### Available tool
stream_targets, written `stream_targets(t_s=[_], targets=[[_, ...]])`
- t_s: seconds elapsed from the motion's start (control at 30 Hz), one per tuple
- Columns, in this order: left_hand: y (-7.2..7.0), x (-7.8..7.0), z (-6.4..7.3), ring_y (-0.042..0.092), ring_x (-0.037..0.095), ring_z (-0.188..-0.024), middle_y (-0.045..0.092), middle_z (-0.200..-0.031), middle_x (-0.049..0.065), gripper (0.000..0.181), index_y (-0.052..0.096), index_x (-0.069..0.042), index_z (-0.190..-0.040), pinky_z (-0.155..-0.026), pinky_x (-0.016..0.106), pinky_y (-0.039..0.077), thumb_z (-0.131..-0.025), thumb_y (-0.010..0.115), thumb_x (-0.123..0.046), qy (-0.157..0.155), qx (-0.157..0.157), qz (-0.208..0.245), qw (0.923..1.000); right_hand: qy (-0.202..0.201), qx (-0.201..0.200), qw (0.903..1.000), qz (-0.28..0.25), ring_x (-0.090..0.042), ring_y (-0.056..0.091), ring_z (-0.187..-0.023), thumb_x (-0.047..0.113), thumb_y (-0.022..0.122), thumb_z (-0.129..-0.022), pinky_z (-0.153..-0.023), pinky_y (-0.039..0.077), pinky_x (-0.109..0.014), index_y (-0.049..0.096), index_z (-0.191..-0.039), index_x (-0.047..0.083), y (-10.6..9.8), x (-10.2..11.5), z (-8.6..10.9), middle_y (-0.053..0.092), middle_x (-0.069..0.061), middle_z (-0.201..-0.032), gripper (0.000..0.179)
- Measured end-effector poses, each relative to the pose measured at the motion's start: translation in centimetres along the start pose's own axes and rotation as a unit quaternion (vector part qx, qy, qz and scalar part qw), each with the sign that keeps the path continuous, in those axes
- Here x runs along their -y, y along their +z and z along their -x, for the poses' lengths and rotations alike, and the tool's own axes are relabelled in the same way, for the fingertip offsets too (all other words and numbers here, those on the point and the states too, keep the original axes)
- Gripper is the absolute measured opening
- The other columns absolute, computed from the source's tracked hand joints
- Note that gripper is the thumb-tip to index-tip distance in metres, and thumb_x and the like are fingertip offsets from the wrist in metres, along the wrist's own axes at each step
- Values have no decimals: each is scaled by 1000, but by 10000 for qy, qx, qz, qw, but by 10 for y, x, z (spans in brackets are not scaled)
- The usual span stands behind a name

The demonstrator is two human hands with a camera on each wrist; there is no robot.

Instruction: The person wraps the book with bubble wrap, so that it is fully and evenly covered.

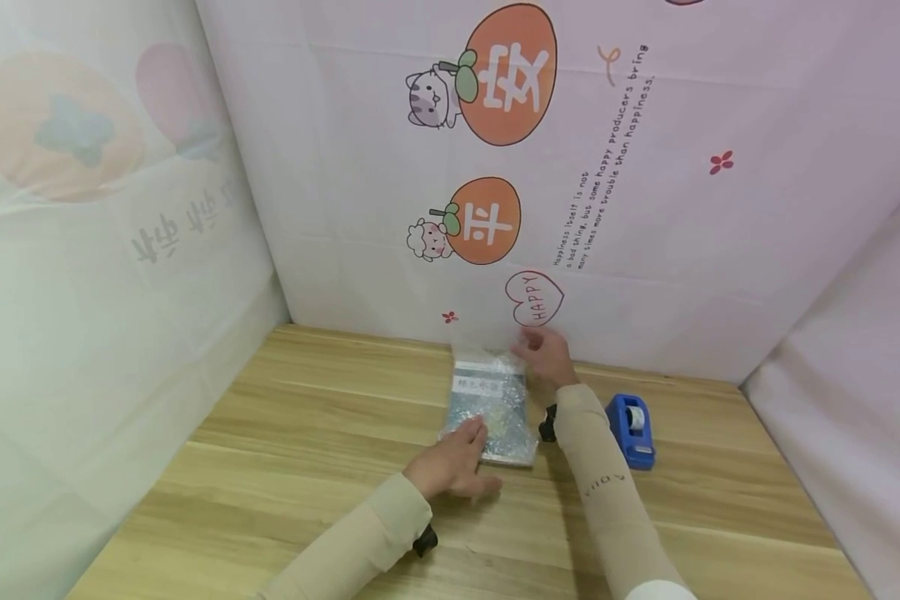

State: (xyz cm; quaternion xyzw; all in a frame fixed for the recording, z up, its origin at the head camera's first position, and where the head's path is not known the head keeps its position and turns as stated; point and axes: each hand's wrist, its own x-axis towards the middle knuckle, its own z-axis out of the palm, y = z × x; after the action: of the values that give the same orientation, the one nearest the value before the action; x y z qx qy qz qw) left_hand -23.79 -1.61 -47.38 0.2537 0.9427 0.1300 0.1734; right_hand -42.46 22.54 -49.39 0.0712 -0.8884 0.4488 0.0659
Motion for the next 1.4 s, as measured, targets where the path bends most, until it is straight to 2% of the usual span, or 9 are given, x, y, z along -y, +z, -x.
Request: stream_targets(t_s=[0.13,0.33,0.47,0.67,0.77,0.97,1.17,1.4], targets=[[0,1,0,19,26,-166,16,-179,10,95,26,-3,-167,-135,40,25,-99,63,-59,12,-28,-14,10000,-633,56,9971,414,-42,65,-128,14,75,-97,-113,52,-55,64,-138,-3,-2,13,-3,68,-25,-137,45],[2,0,2,20,27,-166,17,-178,10,95,27,-4,-167,-134,41,25,-99,63,-59,35,-96,-61,9999,-1105,399,9881,991,-40,65,-130,14,75,-99,-114,52,-52,67,-135,-4,4,39,-12,69,-24,-138,41],[3,-1,3,21,27,-165,18,-178,10,94,28,-4,-167,-134,41,27,-99,64,-59,52,-115,-74,9999,-1666,368,9717,1635,-37,72,-119,14,78,-96,-107,58,-49,72,-126,-3,12,54,-14,75,-21,-128,35],[5,-1,3,22,27,-165,20,-178,10,94,28,-4,-167,-133,43,28,-99,64,-58,122,-230,-157,9995,-2231,432,9477,2239,-28,78,-100,11,78,-95,-94,64,-43,78,-112,1,13,73,-10,81,-14,-109,19],[5,0,4,22,27,-165,20,-178,10,94,28,-5,-167,-133,44,28,-99,64,-58,139,-265,-159,9994,-2526,441,9358,2418,-26,78,-94,10,77,-96,-89,65,-41,80,-105,2,10,81,-4,82,-12,-102,12],[5,2,4,23,27,-165,21,-178,10,93,29,-5,-167,-133,44,28,-99,64,-58,103,-321,-230,9992,-3010,473,9191,2500,-24,79,-88,10,77,-96,-83,65,-40,82,-101,2,3,89,11,82,-11,-96,10],[8,5,1,23,27,-165,22,-178,10,92,30,-4,-166,-133,45,29,-99,63,-58,107,-331,-234,9991,-3198,646,9069,2665,-19,78,-86,12,77,-97,-80,65,-37,82,-99,6,1,90,31,82,-6,-94,7],[9,5,-2,20,27,-166,17,-179,10,94,27,-4,-167,-134,47,27,-100,61,-60,119,-316,-129,9993,-2976,848,9132,2652,-15,77,-84,12,75,-98,-80,65,-34,82,-101,8,5,83,52,82,-4,-94,8]])
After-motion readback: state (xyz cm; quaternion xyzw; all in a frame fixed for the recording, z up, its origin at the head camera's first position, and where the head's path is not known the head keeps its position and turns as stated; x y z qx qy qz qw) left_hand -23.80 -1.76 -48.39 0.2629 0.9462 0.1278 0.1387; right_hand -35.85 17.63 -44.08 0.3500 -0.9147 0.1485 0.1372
